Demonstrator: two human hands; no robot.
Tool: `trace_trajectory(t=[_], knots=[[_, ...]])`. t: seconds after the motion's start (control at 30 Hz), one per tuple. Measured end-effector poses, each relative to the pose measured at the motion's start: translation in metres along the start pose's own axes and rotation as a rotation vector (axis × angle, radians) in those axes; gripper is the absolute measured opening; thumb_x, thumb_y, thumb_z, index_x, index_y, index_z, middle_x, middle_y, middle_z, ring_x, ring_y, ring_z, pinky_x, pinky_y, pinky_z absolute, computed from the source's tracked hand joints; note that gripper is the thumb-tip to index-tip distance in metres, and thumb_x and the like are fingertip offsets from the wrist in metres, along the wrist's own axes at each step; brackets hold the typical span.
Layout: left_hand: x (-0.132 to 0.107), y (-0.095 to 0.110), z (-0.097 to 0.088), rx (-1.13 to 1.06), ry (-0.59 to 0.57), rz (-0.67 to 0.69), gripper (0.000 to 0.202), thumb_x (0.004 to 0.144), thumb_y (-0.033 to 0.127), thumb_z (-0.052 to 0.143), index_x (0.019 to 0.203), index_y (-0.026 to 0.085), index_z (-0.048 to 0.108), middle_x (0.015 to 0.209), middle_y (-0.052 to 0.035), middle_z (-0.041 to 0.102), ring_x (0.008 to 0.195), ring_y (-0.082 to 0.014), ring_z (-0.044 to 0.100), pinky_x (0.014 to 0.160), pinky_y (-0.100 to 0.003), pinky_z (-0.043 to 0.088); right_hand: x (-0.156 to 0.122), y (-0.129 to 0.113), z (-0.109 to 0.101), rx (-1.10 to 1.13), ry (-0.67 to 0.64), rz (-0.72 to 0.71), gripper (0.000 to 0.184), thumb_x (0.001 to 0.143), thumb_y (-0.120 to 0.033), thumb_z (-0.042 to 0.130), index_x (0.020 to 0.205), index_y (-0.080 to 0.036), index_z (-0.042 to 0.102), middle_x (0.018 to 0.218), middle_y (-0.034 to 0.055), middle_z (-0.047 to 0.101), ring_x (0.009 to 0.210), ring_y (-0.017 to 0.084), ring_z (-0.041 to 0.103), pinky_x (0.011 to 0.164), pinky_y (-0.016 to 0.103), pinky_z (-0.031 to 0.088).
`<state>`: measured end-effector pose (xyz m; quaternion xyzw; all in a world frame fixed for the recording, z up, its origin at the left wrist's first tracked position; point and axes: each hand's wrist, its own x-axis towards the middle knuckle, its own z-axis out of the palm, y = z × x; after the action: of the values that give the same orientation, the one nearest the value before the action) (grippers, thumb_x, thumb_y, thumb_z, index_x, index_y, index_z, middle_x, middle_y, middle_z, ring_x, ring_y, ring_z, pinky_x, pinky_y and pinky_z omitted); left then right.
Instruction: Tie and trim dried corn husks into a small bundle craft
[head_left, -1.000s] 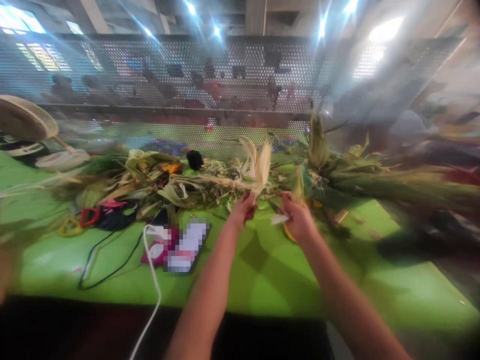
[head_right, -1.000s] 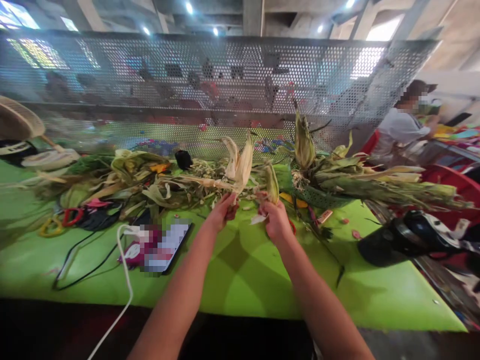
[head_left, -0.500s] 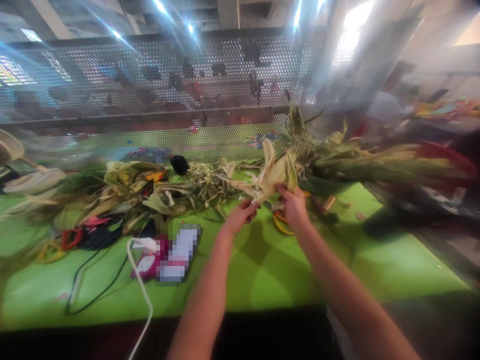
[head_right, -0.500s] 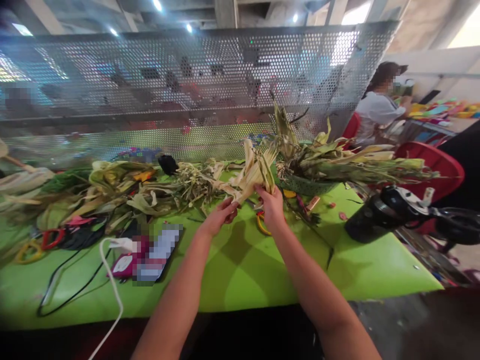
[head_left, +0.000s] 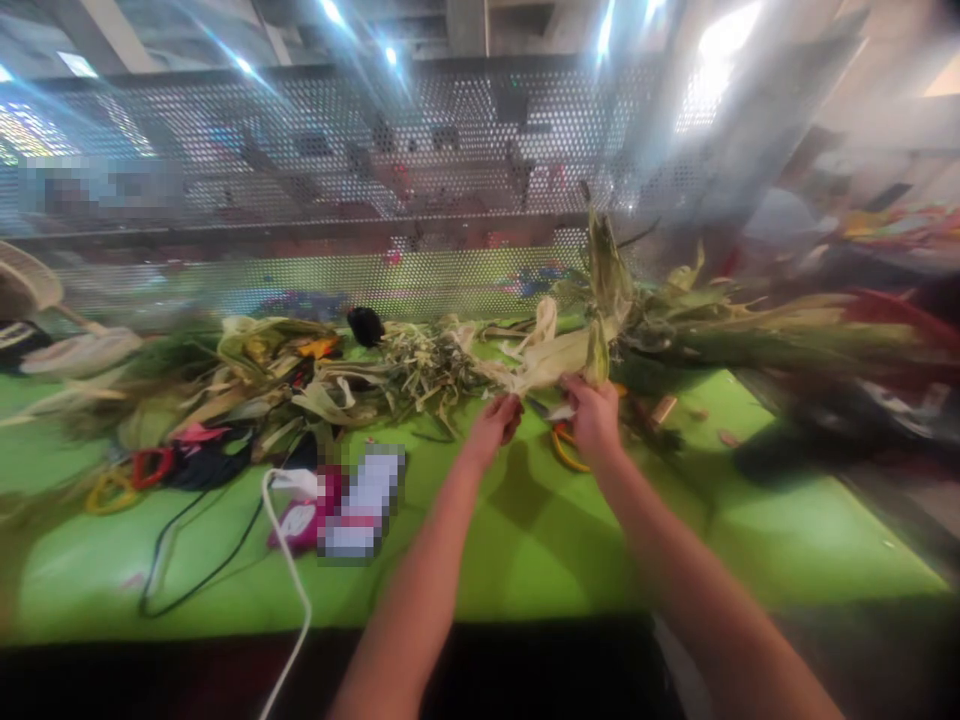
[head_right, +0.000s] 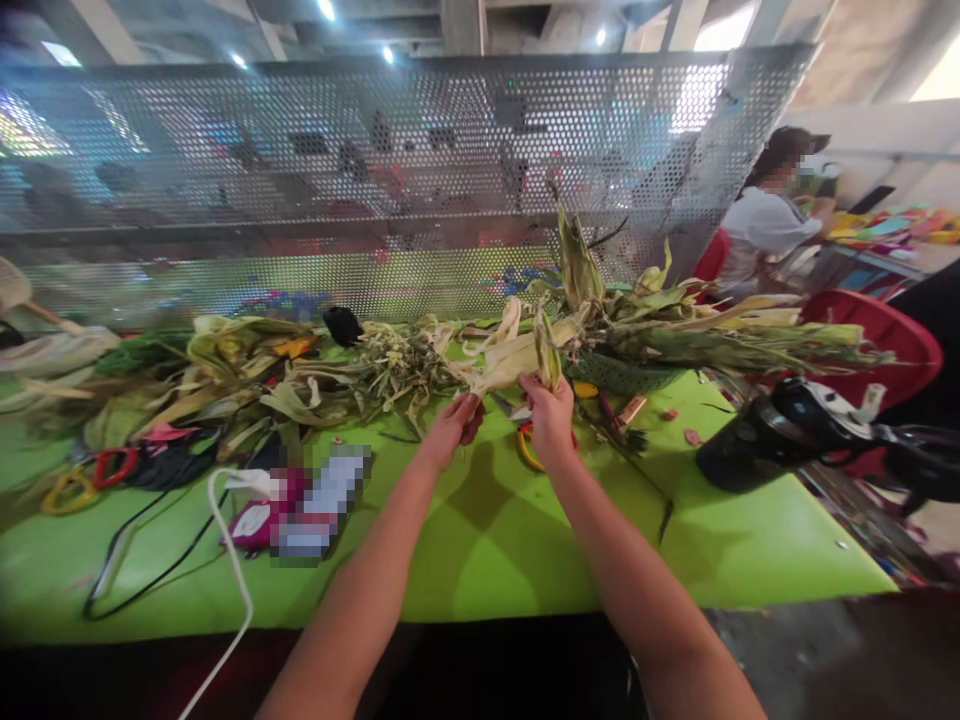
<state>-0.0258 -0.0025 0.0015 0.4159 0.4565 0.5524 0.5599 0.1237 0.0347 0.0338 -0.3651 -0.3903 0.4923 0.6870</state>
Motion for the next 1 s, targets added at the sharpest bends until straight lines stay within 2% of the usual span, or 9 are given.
trace_trajectory(t=[0.13, 0.3, 0.43, 0.6, 0.7, 0.8, 0.87, 1.0], knots=[[-0.001, 0.000, 0.004, -0.026, -0.069, -0.020, 0.050, 0.071, 0.064, 0.067, 0.078, 0.017, 0.053, 0.057, 0.0066, 0.037, 0.044, -0.0029, 0.028, 0.041, -0.019, 0.013, 0.008, 0.001, -0.004, 0.047, 0.024, -0.024, 0.030, 0.058, -0.023, 0.076, 0.069, -0.021, 0.049, 0.053, -0.0104, 0.042, 0.045, 0.007, 0.032, 0.046, 0.023, 0.031], [0.000, 0.000, 0.003, -0.178, 0.021, -0.036, 0.049, 0.071, 0.064, 0.067, 0.076, 0.018, 0.048, 0.055, 0.0084, 0.033, 0.040, -0.0024, 0.023, 0.039, -0.019, 0.009, -0.001, 0.005, 0.001, -0.038, -0.023, 0.007, 0.028, 0.060, -0.028, 0.079, 0.067, -0.020, 0.053, 0.053, -0.0083, 0.045, 0.046, 0.007, 0.033, 0.044, 0.023, 0.027], [0.000, 0.001, 0.003, -0.247, 0.026, -0.028, 0.049, 0.072, 0.064, 0.066, 0.077, 0.019, 0.048, 0.053, 0.0094, 0.030, 0.040, -0.0026, 0.020, 0.040, -0.019, 0.009, -0.012, 0.006, 0.007, -0.103, -0.036, -0.020, 0.026, 0.061, -0.031, 0.080, 0.074, -0.019, 0.062, 0.063, -0.0047, 0.057, 0.053, 0.009, 0.044, 0.050, 0.023, 0.037], [0.000, -0.001, 0.006, -0.273, 0.000, -0.025, 0.051, 0.072, 0.066, 0.065, 0.077, 0.019, 0.047, 0.054, 0.0089, 0.030, 0.041, -0.0027, 0.020, 0.040, -0.019, 0.008, -0.014, 0.001, 0.006, -0.162, -0.045, -0.139, 0.021, 0.066, -0.030, 0.078, 0.079, -0.018, 0.067, 0.074, -0.0019, 0.065, 0.065, 0.011, 0.054, 0.065, 0.025, 0.046], [0.000, -0.002, 0.005, -0.256, -0.068, -0.074, 0.051, 0.073, 0.068, 0.062, 0.077, 0.019, 0.048, 0.051, 0.0094, 0.029, 0.039, -0.0027, 0.018, 0.040, -0.019, 0.007, -0.010, -0.001, 0.003, -0.179, -0.058, -0.132, 0.022, 0.067, -0.031, 0.078, 0.078, -0.018, 0.064, 0.073, -0.0025, 0.064, 0.061, 0.010, 0.050, 0.060, 0.024, 0.043], [0.000, -0.002, 0.003, -0.217, -0.169, -0.139, 0.051, 0.074, 0.068, 0.062, 0.077, 0.018, 0.050, 0.049, 0.0100, 0.028, 0.037, -0.0025, 0.017, 0.040, -0.020, 0.007, -0.002, -0.005, 0.000, -0.090, -0.053, -0.080, 0.025, 0.066, -0.031, 0.078, 0.079, -0.019, 0.060, 0.076, -0.0030, 0.065, 0.049, 0.006, 0.037, 0.048, 0.022, 0.034], [-0.001, 0.000, 0.003, -0.191, -0.189, -0.144, 0.052, 0.073, 0.068, 0.062, 0.077, 0.017, 0.051, 0.048, 0.0102, 0.027, 0.037, -0.0025, 0.017, 0.040, -0.020, 0.008, 0.003, -0.007, -0.002, -0.007, -0.062, -0.064, 0.029, 0.066, -0.030, 0.078, 0.085, -0.020, 0.060, 0.081, -0.0028, 0.068, 0.046, 0.004, 0.031, 0.046, 0.022, 0.032], [-0.003, 0.001, 0.003, -0.118, -0.206, -0.144, 0.051, 0.074, 0.067, 0.062, 0.077, 0.017, 0.052, 0.047, 0.0101, 0.028, 0.037, -0.0029, 0.019, 0.041, -0.021, 0.009, 0.009, -0.008, -0.004, 0.093, -0.064, -0.036, 0.040, 0.064, -0.027, 0.081, 0.100, -0.022, 0.064, 0.078, -0.0060, 0.066, 0.045, 0.003, 0.031, 0.045, 0.020, 0.030]])
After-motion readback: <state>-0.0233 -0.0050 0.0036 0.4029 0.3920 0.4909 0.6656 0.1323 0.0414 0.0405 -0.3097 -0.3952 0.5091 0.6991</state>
